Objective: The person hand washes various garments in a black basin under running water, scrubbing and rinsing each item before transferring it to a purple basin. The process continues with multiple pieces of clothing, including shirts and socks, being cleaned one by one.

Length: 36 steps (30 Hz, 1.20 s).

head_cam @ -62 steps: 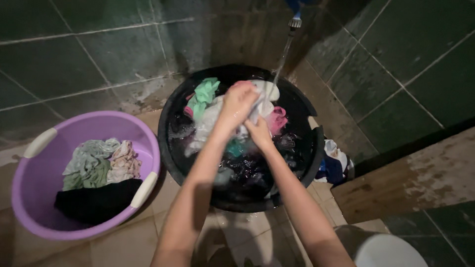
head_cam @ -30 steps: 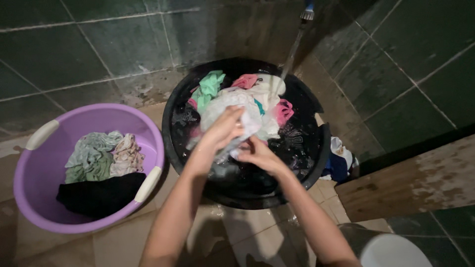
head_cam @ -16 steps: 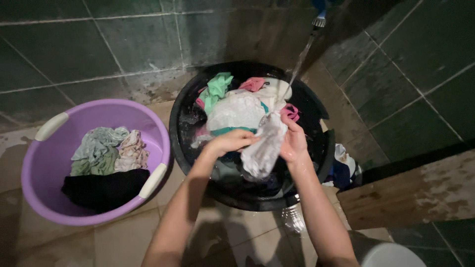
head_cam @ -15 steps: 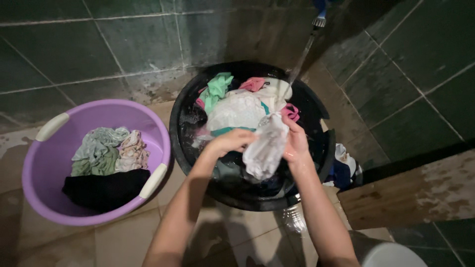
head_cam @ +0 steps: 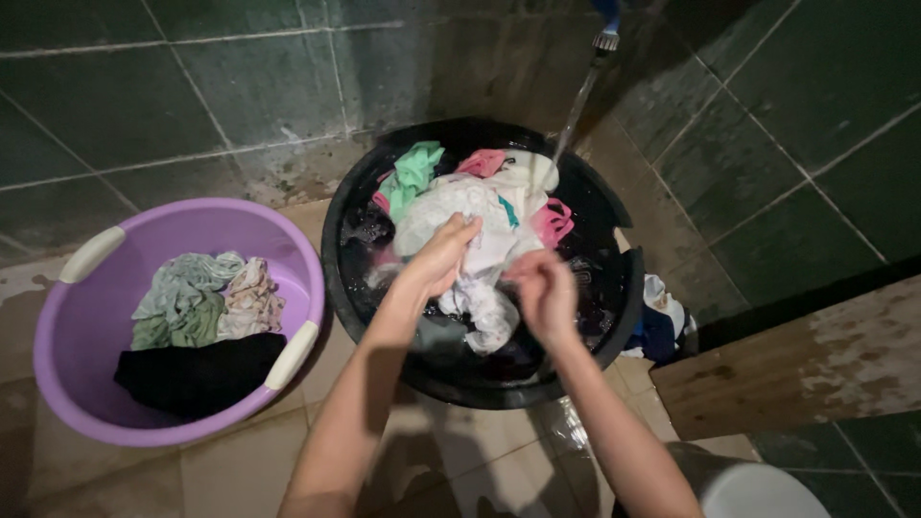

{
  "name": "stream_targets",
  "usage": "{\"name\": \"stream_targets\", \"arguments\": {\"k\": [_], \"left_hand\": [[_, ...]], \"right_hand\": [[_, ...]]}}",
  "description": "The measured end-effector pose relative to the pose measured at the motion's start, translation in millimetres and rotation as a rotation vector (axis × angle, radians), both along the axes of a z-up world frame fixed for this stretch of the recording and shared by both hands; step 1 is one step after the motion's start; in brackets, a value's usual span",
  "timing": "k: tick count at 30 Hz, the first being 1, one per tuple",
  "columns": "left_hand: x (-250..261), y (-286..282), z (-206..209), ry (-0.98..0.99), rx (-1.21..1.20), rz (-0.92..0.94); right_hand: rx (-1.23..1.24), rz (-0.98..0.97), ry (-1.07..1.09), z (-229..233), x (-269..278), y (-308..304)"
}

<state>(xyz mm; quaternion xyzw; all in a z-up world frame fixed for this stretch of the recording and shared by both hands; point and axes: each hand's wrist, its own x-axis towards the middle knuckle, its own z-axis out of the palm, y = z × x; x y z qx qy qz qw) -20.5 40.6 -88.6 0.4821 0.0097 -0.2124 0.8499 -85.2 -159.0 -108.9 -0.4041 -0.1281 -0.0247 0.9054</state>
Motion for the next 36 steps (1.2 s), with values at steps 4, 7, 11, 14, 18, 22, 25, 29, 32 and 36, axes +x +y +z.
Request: {"name": "stream_targets", "arguments": {"k": [4, 7, 11, 14, 18, 22, 25, 29, 32, 36], "left_hand": [[-4, -14, 14, -0.025, -0.020, 0.062], [3, 2, 13, -0.162, -0.200, 0.154], [0, 37, 13, -0.263, -0.476, 0.134], [-7, 38, 21, -0.156, -0.485, 0.150], [-13, 11, 27, 0.017, -0.479, 0.164], [-7, 18, 22, 0.125, -0.373, 0.147], [5, 63, 10, -0.273, -0.131, 0.151], [5, 116, 3, -0.103, 0.140, 0.212], [10, 125, -19, -0.106, 0.167, 0.182], [32, 78, -100, -0.179, 0.407, 0.280]], "right_hand": [[-0.944, -0.189, 0.112, 21, -3, 46], [-1.293, -0.342, -0.310, 42, -6, 51], [-1.340, -0.201, -0.389, 53, -21, 42], [-1.381, -0.158, -0.360, 38, -24, 42], [-1.386, -0.382, -0.654, 6, -12, 57], [-1.268, -0.109, -0.155, -11, 7, 47], [-1.195, 0.022, -0.091, 14, 17, -16], [-1.138, -0.013, -0.001, 49, 23, -96], [-1.223, 0.024, 0.054, 52, 27, -131], [-1.303, 0.067, 0.023, 29, 29, -128]]}}
